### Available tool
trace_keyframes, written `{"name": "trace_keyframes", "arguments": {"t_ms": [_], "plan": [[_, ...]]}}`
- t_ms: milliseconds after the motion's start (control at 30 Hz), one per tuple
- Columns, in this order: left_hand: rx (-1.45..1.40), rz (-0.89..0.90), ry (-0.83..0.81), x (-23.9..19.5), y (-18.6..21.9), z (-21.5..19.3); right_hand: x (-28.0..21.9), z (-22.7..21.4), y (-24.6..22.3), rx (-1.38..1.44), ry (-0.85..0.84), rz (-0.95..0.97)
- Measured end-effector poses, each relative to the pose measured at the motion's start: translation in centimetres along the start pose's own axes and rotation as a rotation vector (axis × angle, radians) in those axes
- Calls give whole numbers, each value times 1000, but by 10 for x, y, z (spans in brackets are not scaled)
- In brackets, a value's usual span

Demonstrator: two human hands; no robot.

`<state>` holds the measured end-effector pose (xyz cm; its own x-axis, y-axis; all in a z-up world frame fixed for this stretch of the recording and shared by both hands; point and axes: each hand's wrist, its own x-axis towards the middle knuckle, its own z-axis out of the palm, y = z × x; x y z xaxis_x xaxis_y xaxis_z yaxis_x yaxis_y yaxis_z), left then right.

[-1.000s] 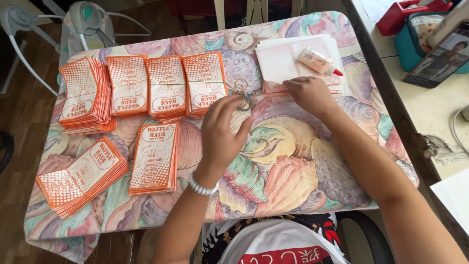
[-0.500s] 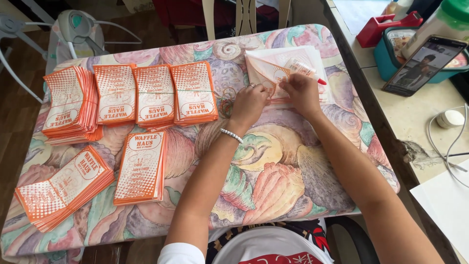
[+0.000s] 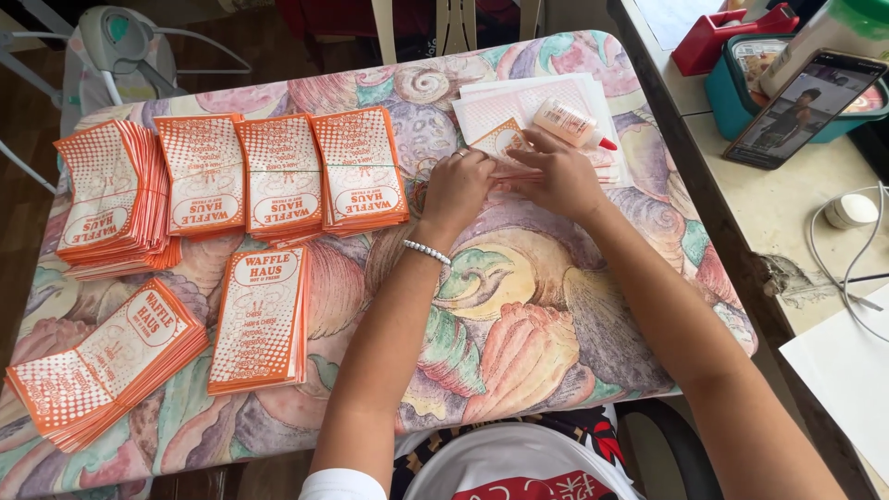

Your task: Applying glue to paper bags and folding them into shape on a table.

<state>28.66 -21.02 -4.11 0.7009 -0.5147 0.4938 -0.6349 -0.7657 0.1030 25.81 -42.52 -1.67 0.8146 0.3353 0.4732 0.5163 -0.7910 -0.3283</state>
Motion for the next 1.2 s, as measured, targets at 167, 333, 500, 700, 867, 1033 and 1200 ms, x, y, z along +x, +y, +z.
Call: {"name": "trace_keyframes", "arguments": {"t_ms": [167,333,500,700,867,1033,1200], "plan": [[-35,-26,-1,0,6,-12,11,20,0,-37,89,-29],[-50,-4,2,1,3,-7,10,41,24,105,180,167],[-67,25,-39,6,-5,7,8,35,30,248,247,404],[3,70,1,8,-21,35,9,34,32,350,260,382],[-25,-14,75,9,-4,14,9,20,13,409,219,340],[-138,-159,73,10,-1,2,9,21,15,449,184,347],[-214,-267,-50,13,-3,1,6,16,11,531,181,341]]}}
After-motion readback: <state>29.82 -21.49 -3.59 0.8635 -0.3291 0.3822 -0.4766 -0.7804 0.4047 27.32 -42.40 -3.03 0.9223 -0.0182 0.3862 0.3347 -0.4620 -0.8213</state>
